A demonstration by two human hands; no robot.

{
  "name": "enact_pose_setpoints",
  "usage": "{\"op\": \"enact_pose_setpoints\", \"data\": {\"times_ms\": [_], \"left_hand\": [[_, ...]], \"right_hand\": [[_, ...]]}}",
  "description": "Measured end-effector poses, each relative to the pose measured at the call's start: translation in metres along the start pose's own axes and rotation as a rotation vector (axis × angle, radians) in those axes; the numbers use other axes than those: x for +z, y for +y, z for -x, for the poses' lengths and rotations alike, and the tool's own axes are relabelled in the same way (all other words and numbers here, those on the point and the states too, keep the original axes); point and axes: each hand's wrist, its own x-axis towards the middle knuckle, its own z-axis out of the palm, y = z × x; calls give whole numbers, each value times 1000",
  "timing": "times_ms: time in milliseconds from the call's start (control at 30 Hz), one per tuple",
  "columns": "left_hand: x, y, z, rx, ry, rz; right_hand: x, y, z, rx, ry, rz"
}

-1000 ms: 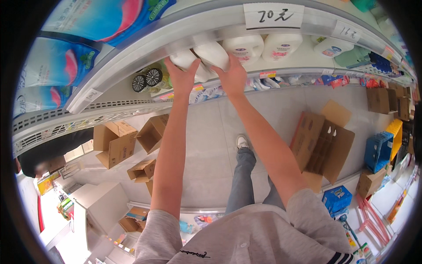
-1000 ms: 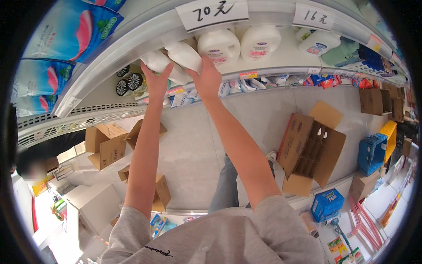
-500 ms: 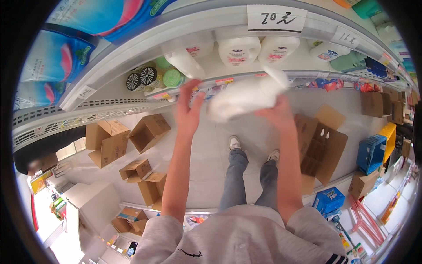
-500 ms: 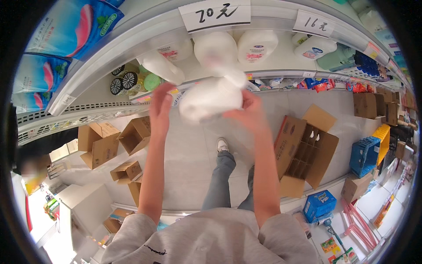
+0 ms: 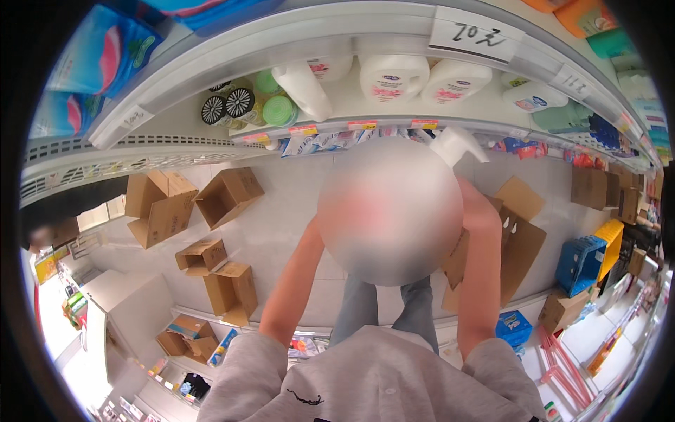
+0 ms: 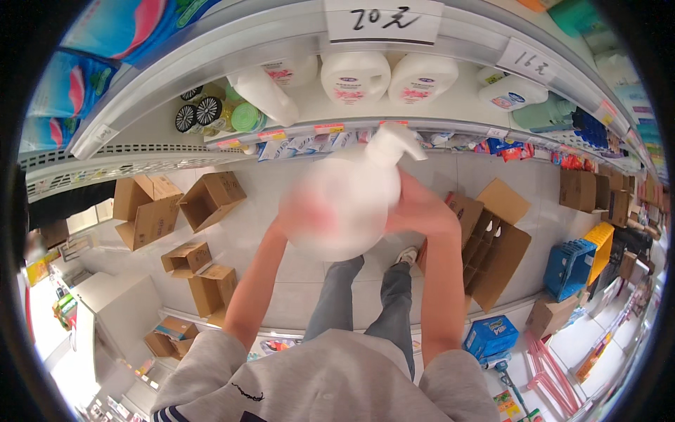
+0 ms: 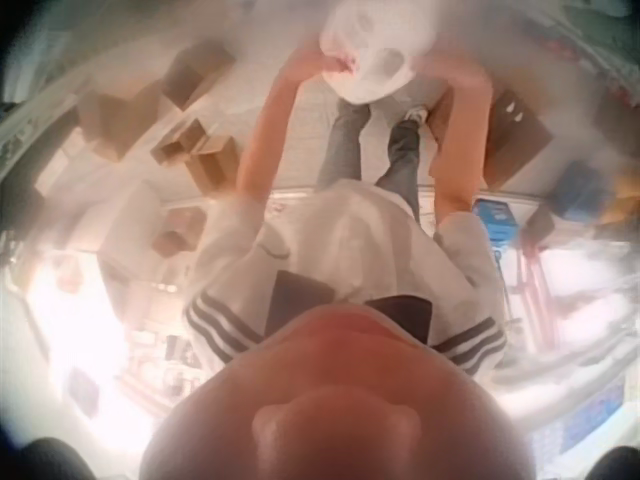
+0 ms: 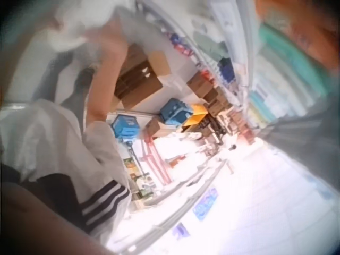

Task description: The person restocks cleaning products on store shelves. They remove white and blue plastic bottles from cardboard boxes and place them on the shelves, arranging them in rows.

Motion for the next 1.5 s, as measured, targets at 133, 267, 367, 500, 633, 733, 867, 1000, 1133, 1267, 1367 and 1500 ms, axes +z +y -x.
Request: {"op": "enact_pose_setpoints", "data": {"times_ms": [133, 267, 367, 500, 633, 733, 867, 1000, 1133, 1267, 1367, 1500], "left_hand": [[0, 33, -28, 186, 203, -20], [-4, 61, -41, 264, 575, -212], [-9, 47, -55, 331, 703, -30], [-16, 31, -71, 408, 828, -87], [-17, 34, -75, 379, 924, -39], [-23, 37, -71, 413, 950, -103], [-33, 36, -72, 409, 921, -142], [-42, 35, -73, 404, 931, -155], [-50, 52, -73, 420, 929, -232], [-65, 69, -75, 428, 850, -291], [-78, 71, -82, 320, 804, -269], [-75, 74, -86, 376, 774, -192]], "right_hand": [[51, -33, -24, -2, 390, 324], [80, -28, -51, -251, 521, 473], [78, -13, -93, -448, 587, 469], [85, 6, -142, -563, 578, 536], [81, 21, -176, -698, 551, 615], [83, 17, -186, -525, 573, 591], [76, 31, -202, -615, 598, 667], [75, 33, -206, -583, 617, 780], [76, 22, -198, -483, 702, 1115], [70, 16, -185, -449, 684, 1489], [71, 10, -184, -389, 653, 1537], [68, 16, -185, -453, 664, 1482]]}}
